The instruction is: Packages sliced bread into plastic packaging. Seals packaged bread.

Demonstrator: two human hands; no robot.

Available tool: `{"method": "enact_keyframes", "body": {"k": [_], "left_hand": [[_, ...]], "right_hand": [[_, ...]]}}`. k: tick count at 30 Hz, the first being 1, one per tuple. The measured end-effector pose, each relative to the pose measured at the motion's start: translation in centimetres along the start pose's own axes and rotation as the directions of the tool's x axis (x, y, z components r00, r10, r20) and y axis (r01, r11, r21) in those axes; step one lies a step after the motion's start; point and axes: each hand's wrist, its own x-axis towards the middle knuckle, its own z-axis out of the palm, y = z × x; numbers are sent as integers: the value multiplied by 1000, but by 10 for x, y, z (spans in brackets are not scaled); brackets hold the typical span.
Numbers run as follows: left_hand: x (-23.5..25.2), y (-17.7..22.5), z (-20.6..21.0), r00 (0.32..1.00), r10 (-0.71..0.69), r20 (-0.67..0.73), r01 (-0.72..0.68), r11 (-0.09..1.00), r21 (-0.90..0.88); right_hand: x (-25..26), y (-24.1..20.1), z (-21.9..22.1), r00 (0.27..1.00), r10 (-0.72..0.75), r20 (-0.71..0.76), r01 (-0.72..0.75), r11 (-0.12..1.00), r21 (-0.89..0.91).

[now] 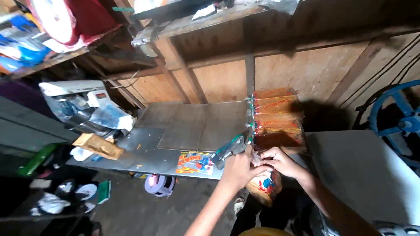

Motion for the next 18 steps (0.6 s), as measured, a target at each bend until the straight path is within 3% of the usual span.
{"method": "enact_keyframes", "body": {"k": [4, 10, 14, 18], "left_hand": [[14, -11, 9, 974, 207, -96, -187, 965, 182], [24, -25, 3, 876, 431, -217, -385, 895, 223], [27, -39, 0, 930, 342, -132, -345, 939, 2], [38, -53, 16, 933, 353, -76, -360, 925, -123]], "right_hand": [[-3, 19, 13, 979, -104, -173, 106, 994, 4], [9, 22, 27, 914, -145, -379, 170, 985, 33], [12, 38, 12, 977, -17, -213, 2, 997, -71], [12, 43, -5, 993, 112, -48, -118, 983, -143]]}}
